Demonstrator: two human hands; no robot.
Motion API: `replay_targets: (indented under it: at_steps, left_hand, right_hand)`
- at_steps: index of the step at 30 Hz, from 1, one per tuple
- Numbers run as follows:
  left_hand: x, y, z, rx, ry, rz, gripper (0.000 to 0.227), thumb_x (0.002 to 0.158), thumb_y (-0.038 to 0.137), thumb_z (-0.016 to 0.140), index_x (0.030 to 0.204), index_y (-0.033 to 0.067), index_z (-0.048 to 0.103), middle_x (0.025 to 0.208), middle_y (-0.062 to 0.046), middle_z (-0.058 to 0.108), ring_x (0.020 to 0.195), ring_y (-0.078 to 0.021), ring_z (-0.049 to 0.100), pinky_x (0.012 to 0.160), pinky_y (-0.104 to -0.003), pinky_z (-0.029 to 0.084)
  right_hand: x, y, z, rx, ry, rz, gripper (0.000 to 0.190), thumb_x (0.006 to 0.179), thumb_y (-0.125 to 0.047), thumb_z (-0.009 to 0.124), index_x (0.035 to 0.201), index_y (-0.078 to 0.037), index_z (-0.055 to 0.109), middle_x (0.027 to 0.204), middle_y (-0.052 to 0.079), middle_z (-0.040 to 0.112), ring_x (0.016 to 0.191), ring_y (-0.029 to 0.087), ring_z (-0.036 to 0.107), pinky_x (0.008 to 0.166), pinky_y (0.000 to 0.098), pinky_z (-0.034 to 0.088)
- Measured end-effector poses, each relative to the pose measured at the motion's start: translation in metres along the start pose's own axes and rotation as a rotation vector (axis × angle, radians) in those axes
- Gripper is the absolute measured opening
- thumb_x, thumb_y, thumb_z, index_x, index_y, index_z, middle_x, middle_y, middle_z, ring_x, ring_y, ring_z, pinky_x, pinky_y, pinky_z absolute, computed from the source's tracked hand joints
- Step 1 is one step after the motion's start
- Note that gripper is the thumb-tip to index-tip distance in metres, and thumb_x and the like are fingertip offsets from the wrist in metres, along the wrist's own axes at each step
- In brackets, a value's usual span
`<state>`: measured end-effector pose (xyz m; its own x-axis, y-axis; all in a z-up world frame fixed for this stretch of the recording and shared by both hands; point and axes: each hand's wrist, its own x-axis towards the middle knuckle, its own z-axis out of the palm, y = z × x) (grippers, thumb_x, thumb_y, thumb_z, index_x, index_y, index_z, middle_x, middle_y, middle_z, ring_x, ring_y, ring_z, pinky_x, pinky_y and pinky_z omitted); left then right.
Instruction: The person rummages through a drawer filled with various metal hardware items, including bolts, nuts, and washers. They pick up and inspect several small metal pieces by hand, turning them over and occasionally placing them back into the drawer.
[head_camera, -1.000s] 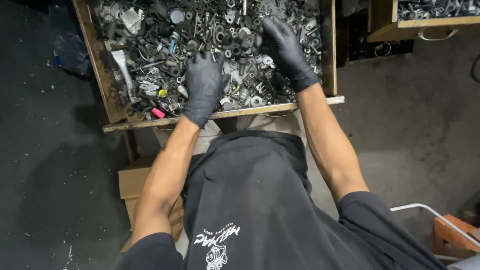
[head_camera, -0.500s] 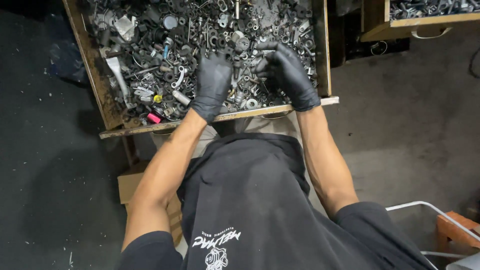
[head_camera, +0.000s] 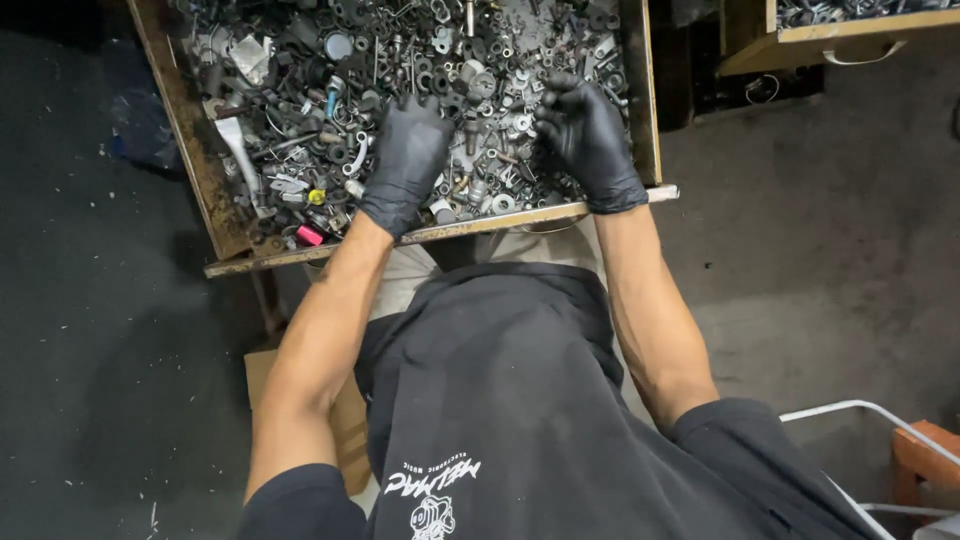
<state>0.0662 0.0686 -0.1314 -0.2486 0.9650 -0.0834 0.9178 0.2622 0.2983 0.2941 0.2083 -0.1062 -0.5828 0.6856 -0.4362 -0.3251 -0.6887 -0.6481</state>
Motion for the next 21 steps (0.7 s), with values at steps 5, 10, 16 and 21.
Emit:
replay_targets:
  at_steps: [5,10,16,21]
  left_hand:
    - [-0.009,0.015,-0.007,1.041,-0.014,0.149,0.044,0.104,0.029,0.059,0.145,0.0142,0.057,0.065,0.008,0.047,0.061,-0.0077,0.049,0.06,-0.02,0.049]
    - [0.011,0.023,0.039,0.515,0.001,-0.012,0.018,0.101,0.025,0.061,0.101,0.0128,0.073,0.117,-0.005,0.054,0.093,-0.0161,0.049,0.09,-0.038,0.036]
    - [0.012,0.022,0.025,0.747,0.192,0.127,0.013,0.093,0.026,0.07,0.085,0.0164,0.067,0.073,-0.001,0.058,0.071,-0.0185,0.052,0.079,-0.043,0.044]
    - [-0.001,0.038,-0.041,0.944,0.199,0.129,0.037,0.101,0.023,0.044,0.065,0.0229,0.055,0.059,0.003,0.043,0.055,-0.0117,0.038,0.05,-0.026,0.033]
  right_hand:
    - [-0.002,-0.005,0.005,0.127,0.049,-0.032,0.038,0.103,-0.024,0.043,0.12,0.003,0.064,0.094,0.01,0.059,0.082,0.02,0.055,0.072,0.0284,0.049]
    - [0.001,-0.003,0.003,0.087,0.052,-0.013,0.054,0.1,-0.039,0.042,0.132,-0.002,0.065,0.117,0.018,0.066,0.112,0.029,0.063,0.101,0.0388,0.054]
    - [0.009,0.002,-0.004,0.093,0.016,0.017,0.051,0.096,-0.037,0.053,0.132,-0.003,0.066,0.118,0.016,0.072,0.107,0.025,0.069,0.096,0.0352,0.057]
    - [0.006,0.001,0.006,0.094,0.017,0.029,0.05,0.096,-0.039,0.056,0.127,-0.002,0.068,0.108,0.016,0.071,0.1,0.025,0.069,0.093,0.0346,0.058]
